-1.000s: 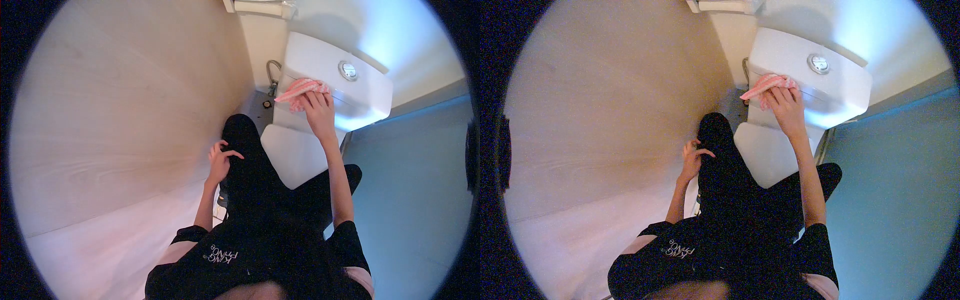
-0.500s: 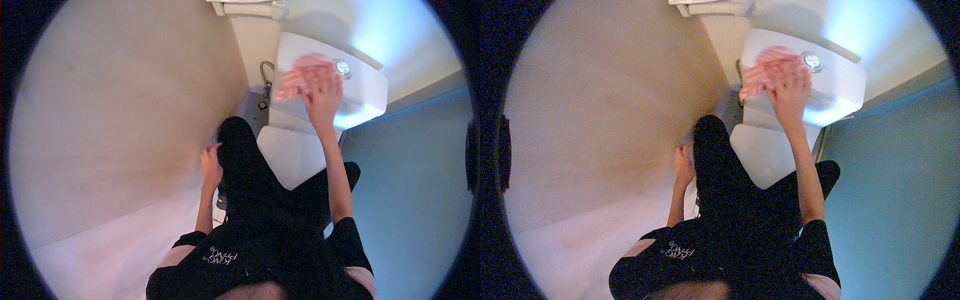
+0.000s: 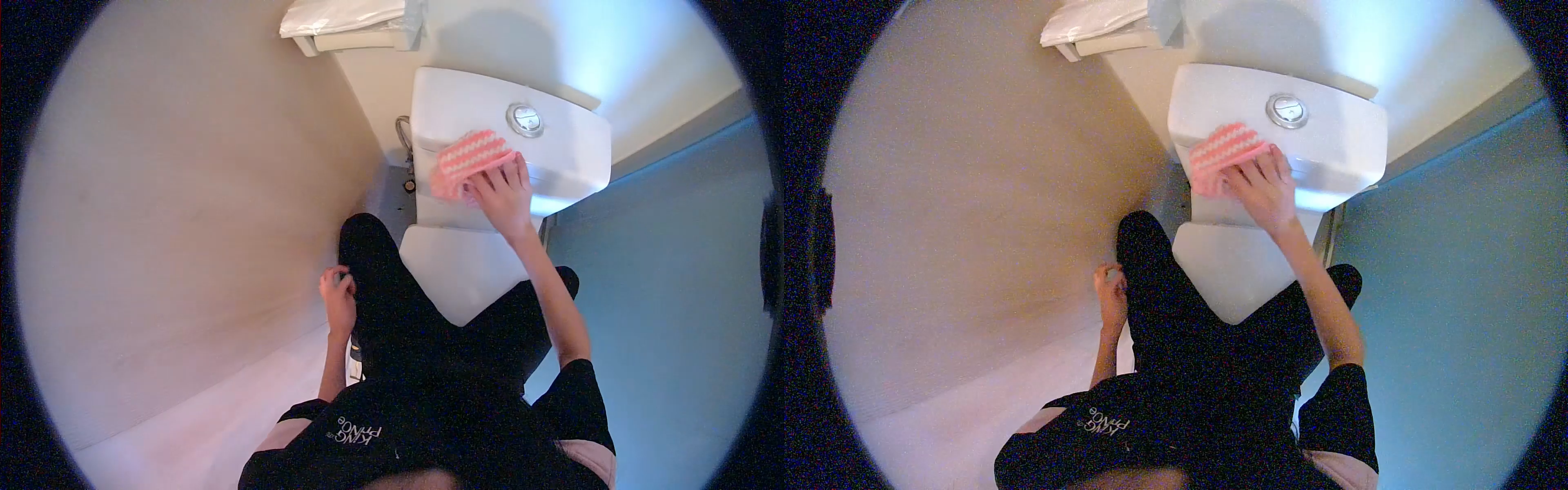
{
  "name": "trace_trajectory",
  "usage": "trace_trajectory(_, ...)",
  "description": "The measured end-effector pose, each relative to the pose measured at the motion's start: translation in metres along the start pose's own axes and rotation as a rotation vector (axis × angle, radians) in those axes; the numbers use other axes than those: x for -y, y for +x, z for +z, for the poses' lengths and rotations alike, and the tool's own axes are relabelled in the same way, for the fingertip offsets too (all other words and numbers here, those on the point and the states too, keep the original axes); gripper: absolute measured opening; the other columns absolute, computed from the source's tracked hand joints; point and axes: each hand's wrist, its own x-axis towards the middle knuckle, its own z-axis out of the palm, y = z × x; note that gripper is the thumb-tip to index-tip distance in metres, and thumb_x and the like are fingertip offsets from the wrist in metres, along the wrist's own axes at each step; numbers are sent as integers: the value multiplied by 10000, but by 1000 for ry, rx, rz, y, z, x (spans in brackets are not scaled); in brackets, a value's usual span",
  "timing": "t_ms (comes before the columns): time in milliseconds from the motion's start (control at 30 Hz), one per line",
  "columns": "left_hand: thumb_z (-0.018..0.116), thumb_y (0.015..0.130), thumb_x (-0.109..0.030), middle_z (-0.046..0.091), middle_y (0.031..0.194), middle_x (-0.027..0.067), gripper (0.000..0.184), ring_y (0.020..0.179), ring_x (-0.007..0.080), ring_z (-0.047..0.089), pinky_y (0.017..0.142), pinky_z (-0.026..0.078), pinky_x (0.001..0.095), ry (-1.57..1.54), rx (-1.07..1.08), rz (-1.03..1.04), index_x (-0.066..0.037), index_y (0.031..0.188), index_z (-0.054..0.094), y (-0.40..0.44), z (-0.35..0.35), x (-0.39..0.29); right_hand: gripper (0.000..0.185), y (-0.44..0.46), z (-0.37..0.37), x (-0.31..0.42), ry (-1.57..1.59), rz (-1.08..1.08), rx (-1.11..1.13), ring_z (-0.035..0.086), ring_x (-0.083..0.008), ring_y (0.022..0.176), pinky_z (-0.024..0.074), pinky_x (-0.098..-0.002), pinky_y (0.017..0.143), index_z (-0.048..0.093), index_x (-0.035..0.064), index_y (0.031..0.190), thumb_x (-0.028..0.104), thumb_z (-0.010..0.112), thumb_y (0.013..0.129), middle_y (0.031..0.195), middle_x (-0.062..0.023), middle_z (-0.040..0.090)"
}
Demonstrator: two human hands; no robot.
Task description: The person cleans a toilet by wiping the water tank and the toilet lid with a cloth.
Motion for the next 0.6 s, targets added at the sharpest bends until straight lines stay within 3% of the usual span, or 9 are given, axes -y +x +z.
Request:
trace_trajectory(133,495,682,156,538,1158,149,351,1182,345,451,1002,369,413,-84,-65,-141,-50,918,655,0,5,8,283,-25,67,16,-4,-194,125,512,-174,1217,371,-402,1091,670,155,1098,186,577,832,1173,22,610)
trace_trajectory(233,532,668,125,549,1088,140,192,1120,338,478,966,384,394,32,-110,56,-7,783,610,8,-8,-27,295,-71,126,16,-5,-397,289,511,-190,1209,384,-415,1072,659,138,1118,180,563,843,1172,6,605)
trace_trajectory(300,530,667,128,530,1114,141,228,1094,330,486,950,389,381,40,-104,137,-10,833,606,6,-4,-16,305,-87,133,11,15,-426,299,511,-215,1196,394,-447,1063,660,146,1129,185,561,843,1157,-4,608)
trace_trajectory(333,529,667,130,521,1127,141,248,1081,326,491,942,392,375,40,-99,173,-11,857,604,-1,2,-6,308,-78,126,8,-1,-378,260,506,-218,1206,391,-448,1062,657,140,1131,189,562,843,1173,-17,601)
trace_trajectory(367,515,685,135,504,1176,139,296,1104,310,491,961,386,379,-237,-153,-209,-29,910,614,-17,33,28,311,-67,100,6,-12,-324,234,501,-220,1217,388,-450,1060,654,134,1133,192,562,842,1188,-29,594)
trace_trajectory(433,467,660,147,499,1177,157,371,1131,294,476,1018,362,415,-657,-343,-425,-17,953,625,-21,46,42,334,-44,48,2,-52,-139,124,491,-253,1229,361,-498,1064,648,153,1156,211,575,835,1205,-44,580)
trace_trajectory(500,455,657,149,504,1167,157,362,1142,295,467,1023,357,420,-617,-409,-399,-17,931,622,-16,46,24,341,-3,5,3,-125,112,-85,473,-310,1222,309,-568,1069,664,186,1152,231,618,817,1185,-45,583)
trace_trajectory(533,467,666,146,512,1157,149,315,1139,304,464,999,363,407,-363,-377,-259,-22,889,613,-8,30,-6,327,19,-7,4,-164,237,-202,462,-336,1213,281,-592,1069,683,194,1128,236,648,806,1165,-43,592)
trace_trajectory(600,474,666,148,517,1145,147,283,1137,319,457,975,367,396,-10,-277,-42,-28,848,602,2,10,-34,336,39,-6,7,-29,267,-152,443,-319,1254,281,-582,1068,685,205,1145,207,626,814,1201,-23,592)
